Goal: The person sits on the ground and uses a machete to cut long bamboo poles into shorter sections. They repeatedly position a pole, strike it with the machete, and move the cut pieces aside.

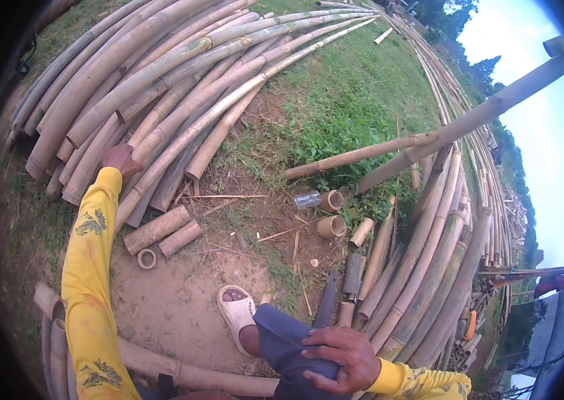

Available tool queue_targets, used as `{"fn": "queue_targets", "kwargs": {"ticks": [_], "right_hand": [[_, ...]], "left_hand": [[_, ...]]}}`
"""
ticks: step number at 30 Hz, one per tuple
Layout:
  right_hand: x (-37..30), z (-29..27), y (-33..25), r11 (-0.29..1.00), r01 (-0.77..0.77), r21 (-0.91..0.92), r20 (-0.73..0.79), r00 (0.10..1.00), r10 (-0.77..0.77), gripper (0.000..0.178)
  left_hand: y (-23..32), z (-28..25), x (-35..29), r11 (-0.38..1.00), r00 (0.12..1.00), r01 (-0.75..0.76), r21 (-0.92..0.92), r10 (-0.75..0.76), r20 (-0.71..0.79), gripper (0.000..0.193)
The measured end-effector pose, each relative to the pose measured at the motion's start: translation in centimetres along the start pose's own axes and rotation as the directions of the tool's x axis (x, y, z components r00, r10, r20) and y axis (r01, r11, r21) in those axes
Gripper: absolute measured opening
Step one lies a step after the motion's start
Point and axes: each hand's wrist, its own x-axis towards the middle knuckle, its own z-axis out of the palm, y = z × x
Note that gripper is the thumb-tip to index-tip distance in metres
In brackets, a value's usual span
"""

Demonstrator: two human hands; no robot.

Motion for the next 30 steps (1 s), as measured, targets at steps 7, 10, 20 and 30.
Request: {"fn": "queue_targets", "kwargs": {"ticks": [7,10,20,30], "right_hand": [[-2.5,1.4,-3.4,0.998,-0.036,-0.047,-0.029,0.999,0.034,0.034],[-3.9,2.7,-4.5,0.998,-0.012,-0.066,-0.014,1.000,0.011,0.035],[-9.3,6.1,-8.0,0.981,0.044,-0.190,0.017,0.999,-0.042,0.036],[-15.2,7.0,-5.8,0.970,0.158,-0.186,-0.165,0.968,-0.189,0.036]], "left_hand": [[4.6,1.2,-3.4,0.939,0.966,-0.028,-0.341,0.114,0.232,0.058],[5.9,2.4,-6.2,0.894,0.977,-0.037,-0.446,0.128,0.174,0.059],[13.3,-0.3,-18.4,0.885,0.945,-0.232,-0.403,0.303,0.122,0.051],[10.1,-4.9,-37.4,0.562,0.858,-0.002,-0.827,0.425,0.287,0.024]]}}
